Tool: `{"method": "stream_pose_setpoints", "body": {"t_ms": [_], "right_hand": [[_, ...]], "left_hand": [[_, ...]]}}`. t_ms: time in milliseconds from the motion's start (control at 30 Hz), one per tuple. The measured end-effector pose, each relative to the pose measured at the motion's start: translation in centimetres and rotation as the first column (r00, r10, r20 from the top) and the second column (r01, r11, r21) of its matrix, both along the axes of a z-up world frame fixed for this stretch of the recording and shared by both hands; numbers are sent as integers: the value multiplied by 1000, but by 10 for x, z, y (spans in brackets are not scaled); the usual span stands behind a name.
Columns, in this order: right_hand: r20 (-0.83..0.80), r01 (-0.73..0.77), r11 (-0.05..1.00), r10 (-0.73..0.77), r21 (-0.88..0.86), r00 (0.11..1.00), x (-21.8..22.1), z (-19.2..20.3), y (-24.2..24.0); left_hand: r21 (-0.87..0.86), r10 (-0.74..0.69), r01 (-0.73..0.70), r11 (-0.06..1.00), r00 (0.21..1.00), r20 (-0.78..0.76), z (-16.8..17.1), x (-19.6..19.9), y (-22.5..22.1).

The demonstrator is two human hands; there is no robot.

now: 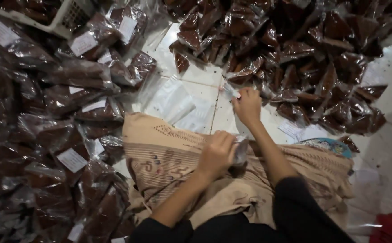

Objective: Packing individual triangular food items into plastic bags and sealing them using a manual stapler.

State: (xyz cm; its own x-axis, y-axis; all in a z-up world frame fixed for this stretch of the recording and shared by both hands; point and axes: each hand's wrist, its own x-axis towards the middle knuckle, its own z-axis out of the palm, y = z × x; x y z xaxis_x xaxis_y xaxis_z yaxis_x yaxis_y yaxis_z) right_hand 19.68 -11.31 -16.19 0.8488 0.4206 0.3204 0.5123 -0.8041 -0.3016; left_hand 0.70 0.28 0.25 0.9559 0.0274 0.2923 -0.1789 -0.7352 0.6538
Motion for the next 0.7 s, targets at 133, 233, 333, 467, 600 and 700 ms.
{"method": "stream_pose_setpoints", "body": {"t_ms": [133,233,333,467,600,700], "right_hand": [[-206,24,822,114,569,972,-40,101,-33],[-621,768,-184,488,614,613,-45,143,-46],[-626,874,-359,611,328,486,-51,158,-65],[-541,550,50,276,834,795,-75,183,-38],[-200,139,396,119,908,972,-98,160,-8],[-169,111,560,54,821,984,-130,159,-8]], "left_hand": [[-172,63,-64,983,998,-9,9,3,8],[-289,100,-126,949,990,-104,36,8,4],[-313,103,-147,939,983,-151,45,7,-6],[-290,133,-155,944,987,-92,27,7,-17],[-413,163,-194,890,980,-110,5,7,-24],[-490,194,-221,843,975,-105,9,1,-21]]}}
